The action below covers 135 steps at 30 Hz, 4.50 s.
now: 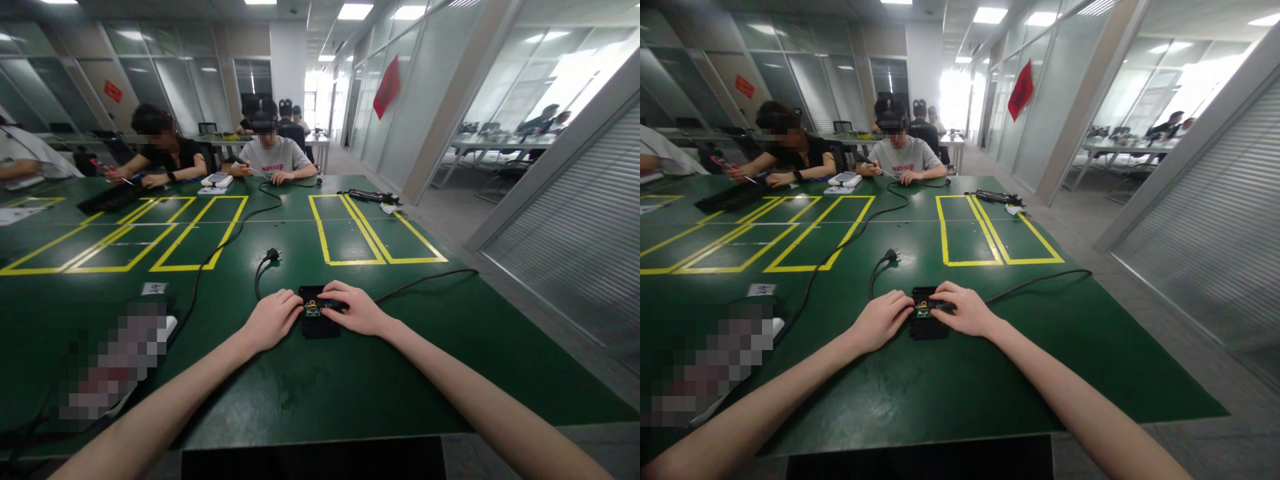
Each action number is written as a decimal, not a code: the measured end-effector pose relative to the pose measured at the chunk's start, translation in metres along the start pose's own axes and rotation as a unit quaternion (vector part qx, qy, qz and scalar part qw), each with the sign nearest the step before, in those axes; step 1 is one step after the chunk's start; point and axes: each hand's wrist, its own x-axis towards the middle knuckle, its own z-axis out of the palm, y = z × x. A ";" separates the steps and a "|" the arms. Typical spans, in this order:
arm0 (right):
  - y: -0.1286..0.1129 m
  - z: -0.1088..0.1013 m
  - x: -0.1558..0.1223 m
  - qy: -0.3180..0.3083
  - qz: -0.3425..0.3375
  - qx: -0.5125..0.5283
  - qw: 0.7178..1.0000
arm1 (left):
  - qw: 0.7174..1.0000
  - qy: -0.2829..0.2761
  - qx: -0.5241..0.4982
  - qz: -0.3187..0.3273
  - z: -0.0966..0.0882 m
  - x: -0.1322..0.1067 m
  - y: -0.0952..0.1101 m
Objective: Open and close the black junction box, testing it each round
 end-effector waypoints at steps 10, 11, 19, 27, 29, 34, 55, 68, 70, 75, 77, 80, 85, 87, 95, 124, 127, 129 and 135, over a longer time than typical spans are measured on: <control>0.008 -0.021 -0.003 -0.027 0.007 -0.030 0.999 | 0.999 -0.024 -0.031 -0.029 -0.004 0.005 -0.006; 0.010 -0.022 -0.003 -0.032 0.006 -0.037 0.999 | 0.999 -0.024 -0.037 -0.025 -0.005 0.006 -0.006; 0.010 -0.020 -0.003 -0.007 -0.010 -0.010 1.000 | 0.999 -0.024 -0.035 -0.003 -0.016 0.003 -0.008; -0.011 -0.029 -0.013 -0.091 0.031 0.123 0.988 | 0.992 -0.042 -0.111 0.047 -0.026 -0.008 0.007; -0.009 -0.028 -0.012 -0.106 0.037 0.120 0.986 | 0.990 -0.049 -0.128 0.037 -0.022 -0.009 0.006; -0.006 -0.029 -0.008 -0.099 0.013 0.057 0.993 | 0.991 -0.038 -0.127 0.005 -0.017 -0.007 0.003; -0.012 -0.027 -0.004 -0.086 0.027 -0.087 0.992 | 0.993 -0.023 -0.117 0.014 -0.019 -0.004 0.001; -0.009 -0.026 -0.003 -0.118 0.014 -0.071 0.990 | 0.994 -0.055 -0.087 0.031 -0.025 0.003 0.005; -0.010 -0.026 -0.003 -0.116 0.010 -0.080 0.990 | 0.994 -0.057 -0.080 0.045 -0.025 0.003 0.004; -0.007 -0.016 -0.003 -0.069 0.003 -0.103 0.992 | 0.993 -0.024 -0.111 0.038 -0.021 0.000 -0.003; -0.005 -0.011 -0.003 -0.043 0.007 -0.111 0.993 | 0.990 -0.009 -0.144 0.008 -0.020 -0.001 -0.006; -0.003 -0.005 -0.002 -0.017 0.016 -0.104 0.994 | 0.989 0.000 -0.149 -0.003 -0.018 -0.001 -0.009; 0.001 0.000 -0.001 0.047 0.020 -0.094 0.994 | 0.996 0.000 -0.074 0.050 -0.022 0.002 -0.003; 0.004 0.002 0.000 0.028 0.016 -0.108 0.994 | 0.996 -0.007 -0.067 0.055 -0.025 0.002 -0.002; 0.014 0.000 0.001 0.036 0.041 0.038 0.998 | 0.995 0.007 -0.096 0.029 -0.020 -0.003 -0.009; -0.006 -0.005 -0.002 -0.007 -0.056 0.050 0.997 | 0.988 0.010 -0.145 0.045 -0.013 0.000 -0.009; -0.008 -0.007 -0.002 -0.007 -0.060 0.048 0.997 | 0.989 0.011 -0.142 0.043 -0.013 0.000 -0.007; -0.009 -0.008 -0.002 0.001 -0.061 0.044 0.997 | 0.990 0.010 -0.136 0.039 -0.013 0.000 -0.005; -0.011 -0.008 -0.002 0.014 -0.060 0.060 0.996 | 0.990 0.007 -0.131 0.048 -0.013 -0.001 -0.003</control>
